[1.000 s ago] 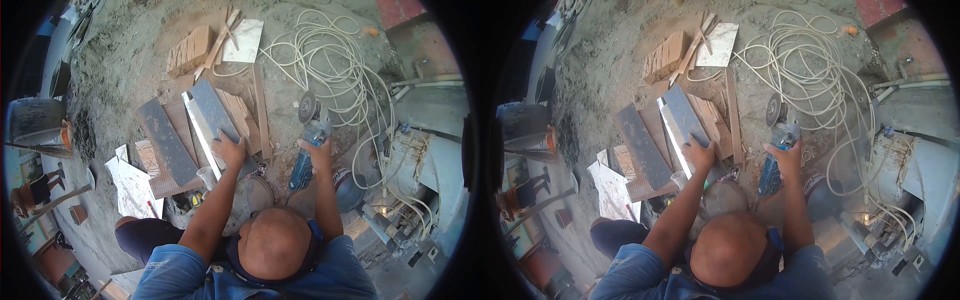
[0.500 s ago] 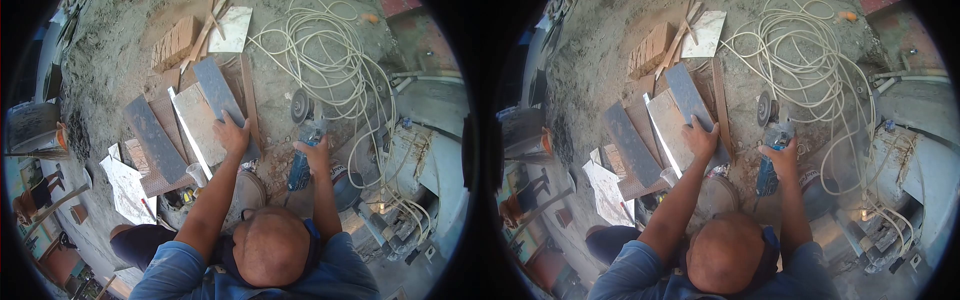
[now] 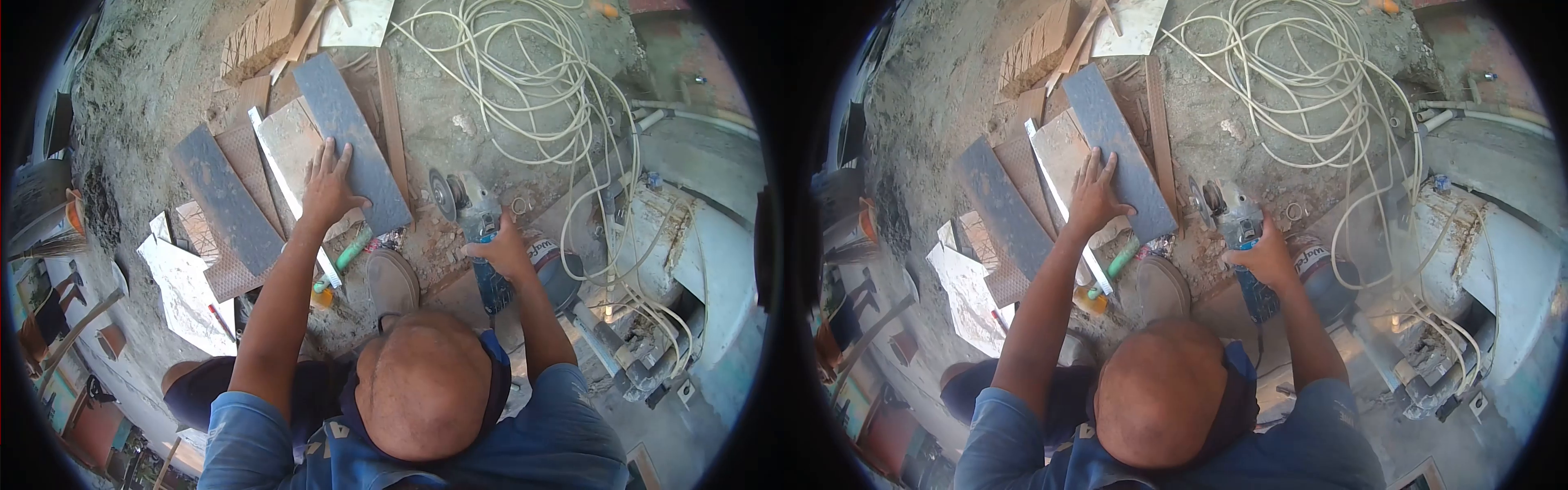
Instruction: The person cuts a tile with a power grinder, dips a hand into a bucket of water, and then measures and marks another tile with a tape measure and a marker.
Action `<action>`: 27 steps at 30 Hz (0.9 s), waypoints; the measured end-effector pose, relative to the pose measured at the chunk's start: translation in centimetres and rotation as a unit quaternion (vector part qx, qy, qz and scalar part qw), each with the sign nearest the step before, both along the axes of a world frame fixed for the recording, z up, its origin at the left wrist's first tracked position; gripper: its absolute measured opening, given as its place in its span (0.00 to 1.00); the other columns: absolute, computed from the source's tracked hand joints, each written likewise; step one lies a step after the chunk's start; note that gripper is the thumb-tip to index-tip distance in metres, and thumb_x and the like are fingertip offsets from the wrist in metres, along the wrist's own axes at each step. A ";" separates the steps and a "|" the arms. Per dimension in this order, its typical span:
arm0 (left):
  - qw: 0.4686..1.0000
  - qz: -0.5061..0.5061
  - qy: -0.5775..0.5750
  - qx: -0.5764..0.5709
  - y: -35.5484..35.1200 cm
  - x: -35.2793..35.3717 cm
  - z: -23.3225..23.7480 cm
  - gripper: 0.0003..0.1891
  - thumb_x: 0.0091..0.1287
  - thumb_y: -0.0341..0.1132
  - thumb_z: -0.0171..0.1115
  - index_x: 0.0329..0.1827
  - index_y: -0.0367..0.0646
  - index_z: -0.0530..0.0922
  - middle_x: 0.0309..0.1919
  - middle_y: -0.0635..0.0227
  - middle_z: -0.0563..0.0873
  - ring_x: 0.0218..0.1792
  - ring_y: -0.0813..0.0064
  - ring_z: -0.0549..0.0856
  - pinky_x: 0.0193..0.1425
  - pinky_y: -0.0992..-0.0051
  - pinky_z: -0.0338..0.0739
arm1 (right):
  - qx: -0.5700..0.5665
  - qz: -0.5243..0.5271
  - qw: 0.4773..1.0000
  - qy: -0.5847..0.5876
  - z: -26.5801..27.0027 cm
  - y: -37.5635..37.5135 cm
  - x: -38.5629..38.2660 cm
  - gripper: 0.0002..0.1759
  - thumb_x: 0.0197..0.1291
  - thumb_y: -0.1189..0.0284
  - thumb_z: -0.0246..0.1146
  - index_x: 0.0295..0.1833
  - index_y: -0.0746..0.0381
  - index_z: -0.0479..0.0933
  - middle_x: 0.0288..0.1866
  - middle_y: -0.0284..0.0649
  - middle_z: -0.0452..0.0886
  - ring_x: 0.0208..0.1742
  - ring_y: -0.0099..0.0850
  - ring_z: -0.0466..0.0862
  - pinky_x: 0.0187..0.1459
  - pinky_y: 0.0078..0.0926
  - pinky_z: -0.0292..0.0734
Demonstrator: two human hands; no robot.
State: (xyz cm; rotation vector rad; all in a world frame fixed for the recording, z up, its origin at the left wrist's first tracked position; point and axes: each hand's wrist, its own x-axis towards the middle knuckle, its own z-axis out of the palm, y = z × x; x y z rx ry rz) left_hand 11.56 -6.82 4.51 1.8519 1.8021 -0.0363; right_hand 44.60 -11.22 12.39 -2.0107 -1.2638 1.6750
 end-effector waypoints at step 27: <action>1.000 0.023 0.000 -0.006 -0.4 -0.4 -0.3 0.64 0.35 0.51 0.84 0.80 0.60 0.56 0.81 0.60 0.51 0.81 0.58 0.52 0.82 0.52 0.50 | -0.048 0.134 0.988 -0.060 -1.7 -5.0 -0.2 0.65 0.33 0.69 0.78 0.81 0.53 0.51 0.66 0.48 0.76 0.64 0.40 0.78 0.64 0.33 0.72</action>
